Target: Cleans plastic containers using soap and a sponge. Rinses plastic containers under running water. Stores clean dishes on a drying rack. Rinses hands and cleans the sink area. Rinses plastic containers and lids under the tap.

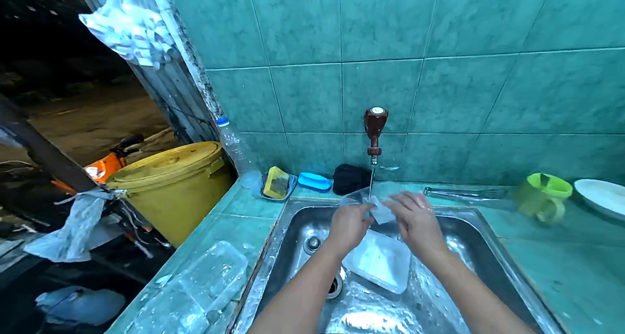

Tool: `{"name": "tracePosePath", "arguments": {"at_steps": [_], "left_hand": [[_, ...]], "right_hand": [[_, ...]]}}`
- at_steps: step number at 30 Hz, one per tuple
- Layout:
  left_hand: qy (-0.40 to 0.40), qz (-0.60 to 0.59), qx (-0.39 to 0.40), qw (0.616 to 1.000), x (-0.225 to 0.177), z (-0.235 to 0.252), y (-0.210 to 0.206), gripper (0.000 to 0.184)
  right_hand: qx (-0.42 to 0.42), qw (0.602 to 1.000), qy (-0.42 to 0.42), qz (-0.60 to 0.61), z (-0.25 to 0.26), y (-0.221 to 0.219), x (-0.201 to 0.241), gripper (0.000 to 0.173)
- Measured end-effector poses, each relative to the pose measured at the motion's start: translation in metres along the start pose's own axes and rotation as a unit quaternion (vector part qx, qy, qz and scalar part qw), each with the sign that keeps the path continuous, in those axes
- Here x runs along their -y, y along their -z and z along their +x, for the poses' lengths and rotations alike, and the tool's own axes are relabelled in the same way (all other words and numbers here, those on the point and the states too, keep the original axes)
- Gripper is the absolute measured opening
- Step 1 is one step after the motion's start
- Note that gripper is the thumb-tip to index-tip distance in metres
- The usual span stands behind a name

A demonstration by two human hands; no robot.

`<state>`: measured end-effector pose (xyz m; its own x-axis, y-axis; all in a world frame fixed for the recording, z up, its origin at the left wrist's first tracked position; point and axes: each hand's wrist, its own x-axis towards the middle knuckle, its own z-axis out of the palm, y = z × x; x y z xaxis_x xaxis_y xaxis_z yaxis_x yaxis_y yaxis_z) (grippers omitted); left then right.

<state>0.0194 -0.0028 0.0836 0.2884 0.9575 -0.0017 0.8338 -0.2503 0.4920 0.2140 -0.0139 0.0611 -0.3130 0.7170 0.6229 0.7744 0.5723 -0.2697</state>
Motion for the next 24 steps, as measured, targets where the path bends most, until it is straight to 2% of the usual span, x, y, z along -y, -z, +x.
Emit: {"name": "tracePosePath", "arguments": {"at_steps": [2,3,4,5,6,7,8,10,12,13,14,15,16,19,21,22,23,24], "left_hand": [[0.054,-0.15,-0.049,0.986,0.007,0.009,0.001,0.035],[0.075,-0.255,-0.068,0.962,0.009,0.013,0.001,0.033],[0.091,-0.372,-0.081,0.92,0.01,0.015,0.002,0.032],[0.107,-0.474,-0.084,0.87,0.008,0.016,0.004,0.032],[0.124,-0.553,-0.083,0.82,0.007,0.016,0.006,0.033],[0.141,-0.618,-0.078,0.769,0.005,0.014,0.007,0.033],[0.164,-0.672,-0.082,0.717,0.003,0.013,0.007,0.033],[0.194,-0.741,-0.091,0.636,0.003,0.009,0.006,0.03],[0.208,-0.773,-0.106,0.59,0.008,0.0,0.008,0.029],[0.207,-0.78,-0.115,0.579,0.011,-0.007,0.011,0.029],[0.201,-0.78,-0.126,0.58,0.015,-0.015,0.016,0.029],[0.186,-0.768,-0.136,0.597,0.021,-0.025,0.022,0.03],[0.165,-0.743,-0.146,0.632,0.027,-0.038,0.031,0.03],[0.087,-0.59,-0.174,0.784,0.045,-0.093,0.068,0.027],[0.043,-0.499,-0.175,0.848,0.057,-0.13,0.092,0.024],[0.033,-0.484,-0.171,0.857,0.064,-0.145,0.101,0.025],[0.031,-0.495,-0.174,0.851,0.069,-0.155,0.107,0.026],[0.036,-0.53,-0.184,0.827,0.072,-0.16,0.11,0.027]], "right_hand": [[-0.117,0.993,0.031,-0.011,-0.011,-0.008,0.006,0.029],[-0.127,0.991,0.029,-0.006,-0.022,-0.011,0.014,0.025],[-0.092,0.996,0.018,0.007,-0.034,-0.015,0.023,0.022],[-0.002,1.0,-0.005,0.02,-0.046,-0.018,0.033,0.023],[0.141,0.988,-0.043,0.036,-0.053,-0.019,0.042,0.027],[0.289,0.953,-0.085,0.043,-0.054,-0.023,0.047,0.033],[0.384,0.916,-0.113,0.039,-0.053,-0.033,0.049,0.041],[0.448,0.883,-0.135,0.015,-0.054,-0.053,0.05,0.049],[0.459,0.877,-0.142,0.002,-0.05,-0.062,0.052,0.048],[0.469,0.872,-0.141,-0.003,-0.047,-0.062,0.054,0.045],[0.484,0.864,-0.137,-0.005,-0.044,-0.062,0.055,0.043],[0.502,0.855,-0.132,-0.006,-0.043,-0.062,0.056,0.043],[0.517,0.846,-0.126,-0.008,-0.042,-0.061,0.057,0.043],[0.541,0.835,-0.1,-0.004,-0.037,-0.06,0.057,0.039],[0.551,0.829,-0.097,-0.01,-0.032,-0.063,0.059,0.037],[0.551,0.829,-0.101,-0.015,-0.031,-0.066,0.06,0.036],[0.55,0.828,-0.108,-0.021,-0.03,-0.069,0.061,0.036],[0.55,0.826,-0.119,-0.025,-0.028,-0.071,0.063,0.036]]}}
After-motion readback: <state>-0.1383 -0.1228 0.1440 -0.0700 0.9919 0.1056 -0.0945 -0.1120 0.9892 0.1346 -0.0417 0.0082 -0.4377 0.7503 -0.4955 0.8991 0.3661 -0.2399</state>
